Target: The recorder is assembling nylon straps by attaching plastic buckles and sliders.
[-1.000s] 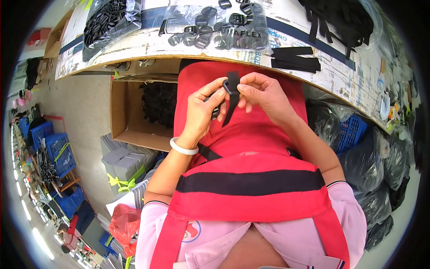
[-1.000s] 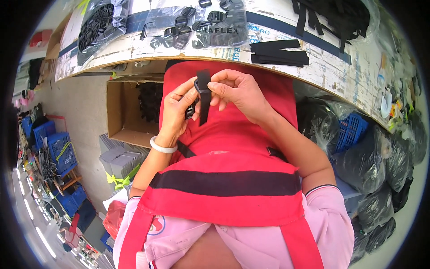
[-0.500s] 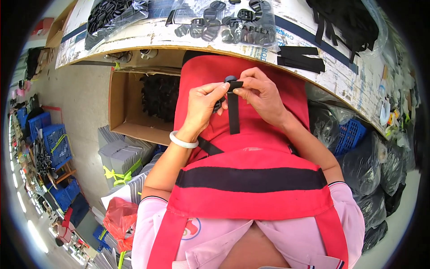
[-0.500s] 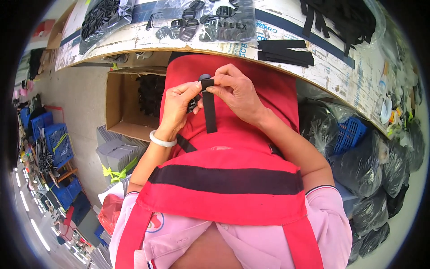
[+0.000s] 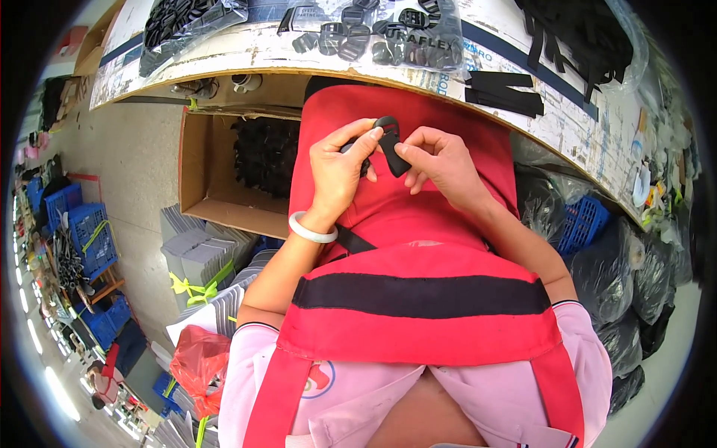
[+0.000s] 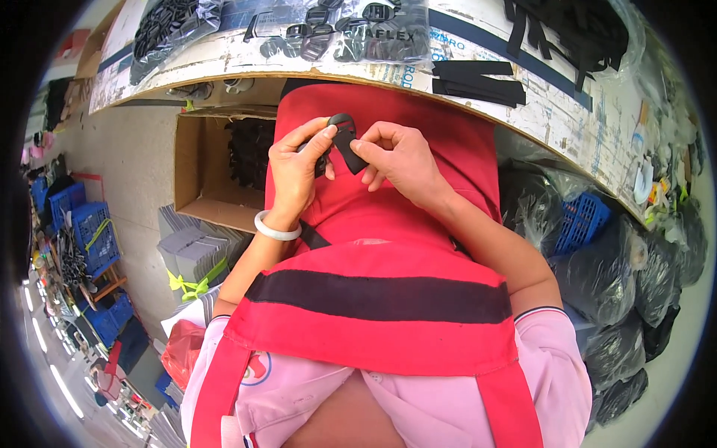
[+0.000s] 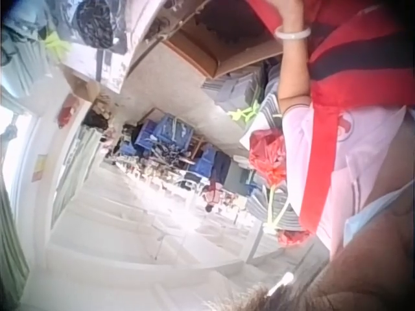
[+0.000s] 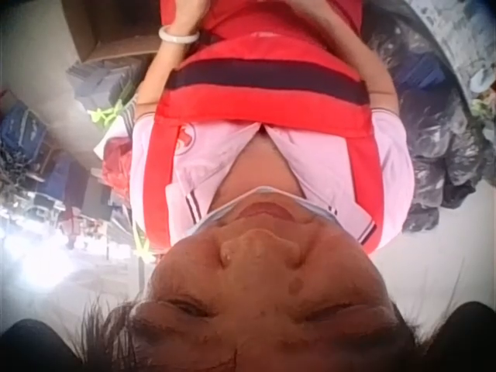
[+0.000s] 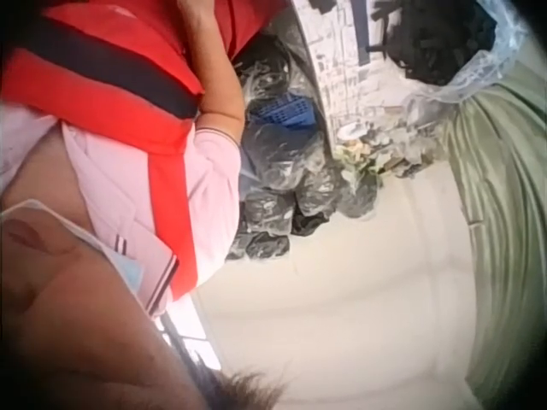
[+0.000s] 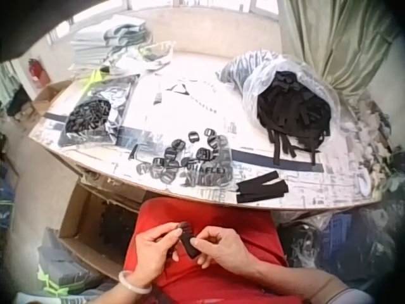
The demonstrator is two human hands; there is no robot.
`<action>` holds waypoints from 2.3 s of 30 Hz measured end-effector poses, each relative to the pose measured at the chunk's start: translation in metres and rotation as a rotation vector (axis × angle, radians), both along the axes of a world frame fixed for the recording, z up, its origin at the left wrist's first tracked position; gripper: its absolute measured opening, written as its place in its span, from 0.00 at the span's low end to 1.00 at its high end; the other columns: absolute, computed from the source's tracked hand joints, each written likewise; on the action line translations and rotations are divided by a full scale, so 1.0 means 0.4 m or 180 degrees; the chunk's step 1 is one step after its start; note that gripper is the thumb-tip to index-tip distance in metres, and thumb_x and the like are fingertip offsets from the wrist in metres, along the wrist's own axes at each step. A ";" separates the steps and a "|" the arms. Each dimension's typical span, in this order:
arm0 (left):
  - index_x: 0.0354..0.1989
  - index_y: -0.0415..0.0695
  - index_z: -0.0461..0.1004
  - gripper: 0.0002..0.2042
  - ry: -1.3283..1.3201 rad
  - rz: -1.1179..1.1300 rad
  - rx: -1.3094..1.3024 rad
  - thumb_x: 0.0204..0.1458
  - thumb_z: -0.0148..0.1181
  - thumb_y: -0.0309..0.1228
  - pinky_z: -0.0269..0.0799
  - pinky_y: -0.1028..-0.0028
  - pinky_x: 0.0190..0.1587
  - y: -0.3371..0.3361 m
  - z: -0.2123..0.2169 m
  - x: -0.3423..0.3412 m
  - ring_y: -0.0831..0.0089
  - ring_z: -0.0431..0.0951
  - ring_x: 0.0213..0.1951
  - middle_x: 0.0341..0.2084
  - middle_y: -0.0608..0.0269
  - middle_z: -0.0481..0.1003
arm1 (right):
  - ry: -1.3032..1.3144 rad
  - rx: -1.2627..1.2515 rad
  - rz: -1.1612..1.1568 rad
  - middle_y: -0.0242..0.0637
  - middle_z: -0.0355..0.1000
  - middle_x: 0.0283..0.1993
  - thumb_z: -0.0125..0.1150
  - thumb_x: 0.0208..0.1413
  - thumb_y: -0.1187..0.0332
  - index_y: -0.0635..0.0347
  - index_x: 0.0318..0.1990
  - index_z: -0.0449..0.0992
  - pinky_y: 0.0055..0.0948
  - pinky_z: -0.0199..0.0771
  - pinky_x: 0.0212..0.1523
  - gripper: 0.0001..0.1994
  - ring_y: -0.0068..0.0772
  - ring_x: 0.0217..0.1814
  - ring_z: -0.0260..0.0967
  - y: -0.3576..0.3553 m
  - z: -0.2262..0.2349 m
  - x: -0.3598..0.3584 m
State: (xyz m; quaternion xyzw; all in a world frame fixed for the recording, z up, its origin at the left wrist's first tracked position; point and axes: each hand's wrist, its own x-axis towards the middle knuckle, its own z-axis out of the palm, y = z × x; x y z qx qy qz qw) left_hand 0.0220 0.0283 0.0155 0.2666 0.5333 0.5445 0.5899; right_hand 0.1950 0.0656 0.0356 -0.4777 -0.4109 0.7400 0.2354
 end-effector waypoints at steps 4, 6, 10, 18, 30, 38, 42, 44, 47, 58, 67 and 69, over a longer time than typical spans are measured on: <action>0.43 0.34 0.79 0.10 0.0037 0.0131 0.0101 0.54 0.62 0.24 0.68 0.83 0.17 -0.007 -0.003 0.001 0.82 0.74 0.21 0.28 0.61 0.78 | 0.0007 -0.0069 -0.0135 0.35 0.72 0.27 0.58 0.59 0.70 0.66 0.32 0.72 0.20 0.73 0.18 0.08 0.22 0.21 0.72 -0.005 0.004 -0.006; 0.43 0.34 0.79 0.09 0.0040 0.0148 0.0085 0.54 0.62 0.24 0.67 0.83 0.17 -0.010 -0.003 0.001 0.82 0.73 0.21 0.28 0.61 0.78 | 0.0010 -0.0071 -0.0143 0.36 0.72 0.28 0.57 0.59 0.70 0.65 0.32 0.71 0.20 0.73 0.17 0.07 0.23 0.20 0.73 -0.012 0.001 -0.007; 0.41 0.34 0.79 0.08 0.0278 0.0069 0.0279 0.53 0.62 0.21 0.68 0.84 0.19 -0.020 -0.004 0.014 0.82 0.74 0.23 0.32 0.61 0.78 | 0.0193 -0.0256 -0.0243 0.36 0.72 0.29 0.58 0.60 0.70 0.66 0.33 0.70 0.20 0.75 0.20 0.08 0.24 0.22 0.73 -0.018 -0.010 -0.010; 0.39 0.35 0.79 0.07 0.0562 -0.0389 0.0998 0.51 0.61 0.15 0.69 0.83 0.23 -0.036 0.012 -0.026 0.80 0.74 0.26 0.36 0.59 0.76 | 0.0745 -0.0219 0.0264 0.31 0.72 0.28 0.58 0.62 0.67 0.64 0.41 0.73 0.18 0.72 0.23 0.09 0.18 0.23 0.70 0.024 -0.003 0.016; 0.38 0.37 0.79 0.08 0.1401 -0.0695 0.2059 0.49 0.63 0.15 0.69 0.82 0.27 -0.074 0.030 -0.043 0.79 0.73 0.28 0.39 0.58 0.73 | 0.0531 0.0378 0.0356 0.28 0.73 0.33 0.62 0.58 0.72 0.63 0.37 0.74 0.17 0.72 0.37 0.04 0.15 0.35 0.70 0.004 0.016 0.009; 0.37 0.37 0.80 0.08 0.1249 -0.0572 0.1574 0.50 0.62 0.15 0.67 0.82 0.26 -0.089 0.040 -0.058 0.81 0.72 0.26 0.37 0.61 0.74 | 0.0692 0.0320 0.0173 0.31 0.75 0.38 0.60 0.58 0.75 0.66 0.42 0.75 0.20 0.74 0.42 0.06 0.18 0.39 0.72 -0.003 0.019 -0.023; 0.38 0.37 0.79 0.08 0.1318 -0.0638 0.1630 0.49 0.63 0.16 0.68 0.82 0.27 -0.092 0.038 -0.064 0.80 0.73 0.28 0.37 0.59 0.74 | 0.0508 0.0532 0.0451 0.33 0.75 0.37 0.59 0.58 0.75 0.68 0.41 0.77 0.20 0.74 0.43 0.06 0.18 0.39 0.72 -0.008 0.011 -0.021; 0.38 0.37 0.79 0.08 0.1404 -0.0632 0.1714 0.49 0.63 0.16 0.68 0.82 0.27 -0.092 0.032 -0.065 0.80 0.73 0.28 0.37 0.59 0.74 | 0.0530 0.0519 0.0412 0.32 0.75 0.36 0.59 0.58 0.74 0.68 0.40 0.77 0.20 0.74 0.43 0.06 0.18 0.39 0.72 -0.005 0.016 -0.021; 0.37 0.37 0.79 0.07 0.1597 -0.0656 0.1903 0.49 0.63 0.16 0.68 0.82 0.27 -0.088 0.026 -0.068 0.80 0.72 0.27 0.36 0.59 0.74 | 0.0140 0.0418 0.0706 0.31 0.75 0.37 0.60 0.59 0.72 0.66 0.41 0.76 0.19 0.72 0.39 0.07 0.17 0.38 0.71 0.010 0.023 -0.017; 0.34 0.35 0.80 0.07 0.1338 -0.0689 0.0401 0.48 0.60 0.14 0.66 0.84 0.22 -0.170 0.119 -0.172 0.84 0.71 0.24 0.34 0.64 0.75 | 0.0120 0.1146 0.0819 0.29 0.69 0.29 0.58 0.60 0.67 0.65 0.38 0.73 0.22 0.66 0.33 0.09 0.16 0.31 0.64 0.012 -0.053 -0.118; 0.60 0.39 0.67 0.18 0.0670 0.0414 -0.0109 0.60 0.52 0.22 0.68 0.84 0.18 -0.178 0.070 -0.246 0.78 0.77 0.25 0.47 0.55 0.77 | 0.0158 0.1172 0.1370 0.40 0.76 0.35 0.60 0.59 0.65 0.63 0.49 0.74 0.28 0.72 0.42 0.14 0.26 0.38 0.73 -0.017 -0.072 -0.136; 0.59 0.38 0.67 0.17 0.0658 -0.0077 -0.0086 0.62 0.51 0.24 0.69 0.84 0.18 -0.150 0.067 -0.153 0.77 0.78 0.26 0.47 0.54 0.77 | 0.0353 0.1249 0.1560 0.36 0.76 0.31 0.59 0.59 0.67 0.66 0.40 0.75 0.28 0.71 0.36 0.10 0.25 0.33 0.72 -0.026 -0.023 -0.153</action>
